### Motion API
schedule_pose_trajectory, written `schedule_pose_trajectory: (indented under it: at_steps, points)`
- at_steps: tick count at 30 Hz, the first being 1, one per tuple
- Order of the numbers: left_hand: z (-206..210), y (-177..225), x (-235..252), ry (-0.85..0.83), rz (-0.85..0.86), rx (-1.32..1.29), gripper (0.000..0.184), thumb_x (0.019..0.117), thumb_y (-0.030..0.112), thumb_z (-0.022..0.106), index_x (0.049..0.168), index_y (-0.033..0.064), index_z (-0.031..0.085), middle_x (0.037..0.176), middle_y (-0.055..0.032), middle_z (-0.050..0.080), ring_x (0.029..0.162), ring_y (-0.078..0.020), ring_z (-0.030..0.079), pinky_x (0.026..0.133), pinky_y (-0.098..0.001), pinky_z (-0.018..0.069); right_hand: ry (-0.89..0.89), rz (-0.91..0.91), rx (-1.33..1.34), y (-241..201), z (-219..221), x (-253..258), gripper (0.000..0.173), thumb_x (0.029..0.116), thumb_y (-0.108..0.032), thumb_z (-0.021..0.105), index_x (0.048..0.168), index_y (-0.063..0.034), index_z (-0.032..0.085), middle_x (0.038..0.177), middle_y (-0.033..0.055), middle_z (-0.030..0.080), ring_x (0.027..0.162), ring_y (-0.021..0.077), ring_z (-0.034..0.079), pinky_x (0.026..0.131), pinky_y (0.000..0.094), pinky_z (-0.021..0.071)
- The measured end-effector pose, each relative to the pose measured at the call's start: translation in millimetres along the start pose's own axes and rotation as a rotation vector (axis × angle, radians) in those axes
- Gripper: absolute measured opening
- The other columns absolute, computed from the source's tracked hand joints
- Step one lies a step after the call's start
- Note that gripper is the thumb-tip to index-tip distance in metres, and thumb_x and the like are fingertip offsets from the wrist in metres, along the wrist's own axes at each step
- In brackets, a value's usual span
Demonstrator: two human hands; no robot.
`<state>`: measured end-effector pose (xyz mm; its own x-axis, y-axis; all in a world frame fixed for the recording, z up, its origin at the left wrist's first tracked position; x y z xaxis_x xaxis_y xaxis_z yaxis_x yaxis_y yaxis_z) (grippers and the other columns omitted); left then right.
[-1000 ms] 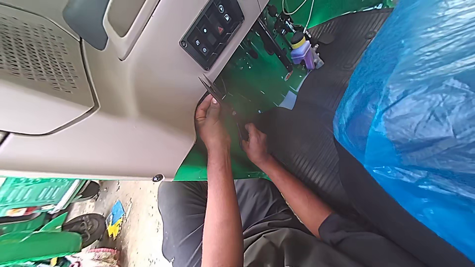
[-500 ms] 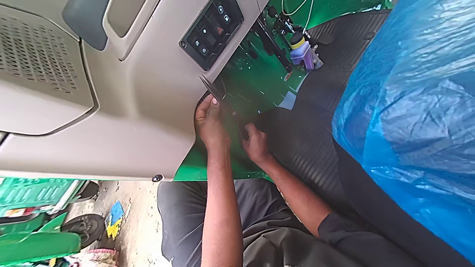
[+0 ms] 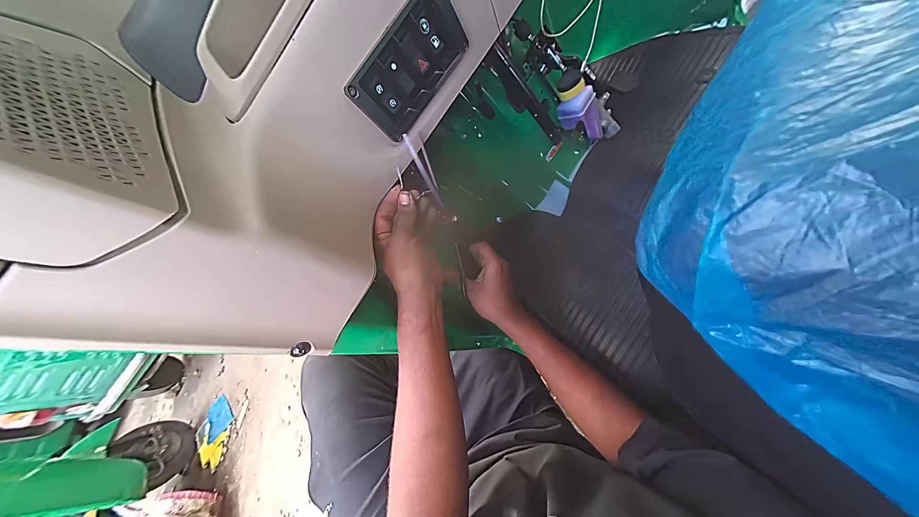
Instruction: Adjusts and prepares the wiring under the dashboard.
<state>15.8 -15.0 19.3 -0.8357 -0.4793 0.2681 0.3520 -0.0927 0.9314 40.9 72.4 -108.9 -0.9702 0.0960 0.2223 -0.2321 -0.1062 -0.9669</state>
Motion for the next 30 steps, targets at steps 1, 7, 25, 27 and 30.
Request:
schedule_pose_trajectory:
  at_steps: [1,7,25,27,30]
  points:
    - [-0.3,0.3,-0.4,0.0,-0.004,-0.004,0.024,0.1026,0.011,0.061,0.126,0.0048,0.061,0.107,-0.0094,0.07,0.095,-0.0222,0.072,0.087,-0.0397,0.0616,0.013,0.045,0.029,1.0,-2.0,-3.6,0.052,0.0802,-0.043,0.088,0.108,-0.0076,0.061,0.078,0.0047,0.063,0.064,0.0145,0.06,0.058,0.0345,0.0548]
    - [-2.1,-0.4,-3.9,-0.045,-0.008,-0.021,0.022,0.1025,0.012,0.062,0.124,0.0089,0.06,0.108,-0.0061,0.07,0.098,-0.0209,0.072,0.09,-0.0402,0.0618,0.248,0.243,-0.053,41.3,-41.4,-26.9,0.043,0.0863,-0.042,0.082,0.101,-0.0062,0.063,0.074,0.0032,0.063,0.063,0.0144,0.061,0.062,0.0363,0.0549]
    - [-2.2,-3.6,-1.3,-0.054,0.005,0.194,0.016,0.1016,0.012,0.064,0.117,0.0074,0.064,0.1,-0.0062,0.07,0.087,-0.0184,0.071,0.078,-0.0375,0.062,-0.177,-0.023,-0.572,4.2,-55.2,-1.9,0.026,0.1009,-0.025,0.063,0.12,-0.0105,0.072,0.11,0.0081,0.073,0.099,0.0223,0.071,0.089,0.0432,0.0589]
    - [-4.0,-3.9,-2.5,-0.056,0.014,0.233,0.015,0.1019,0.014,0.064,0.116,0.0079,0.065,0.099,-0.0055,0.07,0.087,-0.0172,0.07,0.077,-0.0359,0.0616,-0.088,-0.235,-0.176,-26.0,-29.7,25.6,0.031,0.1026,-0.021,0.062,0.131,-0.0097,0.066,0.123,0.006,0.069,0.101,0.0156,0.069,0.087,0.0374,0.0607]
    - [-5.6,-5.1,0.3,-0.071,0.068,0.239,0.014,0.1009,0.01,0.064,0.113,0.0045,0.065,0.098,-0.0065,0.07,0.087,-0.0168,0.069,0.078,-0.0351,0.0609,-0.1,-0.351,0.042,-66.1,-4.0,53.6,0.04,0.1021,-0.012,0.062,0.141,-0.0052,0.058,0.136,0.011,0.064,0.114,0.0182,0.067,0.096,0.0369,0.0591]
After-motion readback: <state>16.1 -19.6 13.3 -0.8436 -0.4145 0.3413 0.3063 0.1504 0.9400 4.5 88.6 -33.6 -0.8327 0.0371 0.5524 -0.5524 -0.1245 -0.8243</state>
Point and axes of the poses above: each hand's wrist, its own x-axis towards the middle knuckle, its own z-axis out of the palm, y = z × x, the point moved 4 cm from there along x, towards the middle knuckle
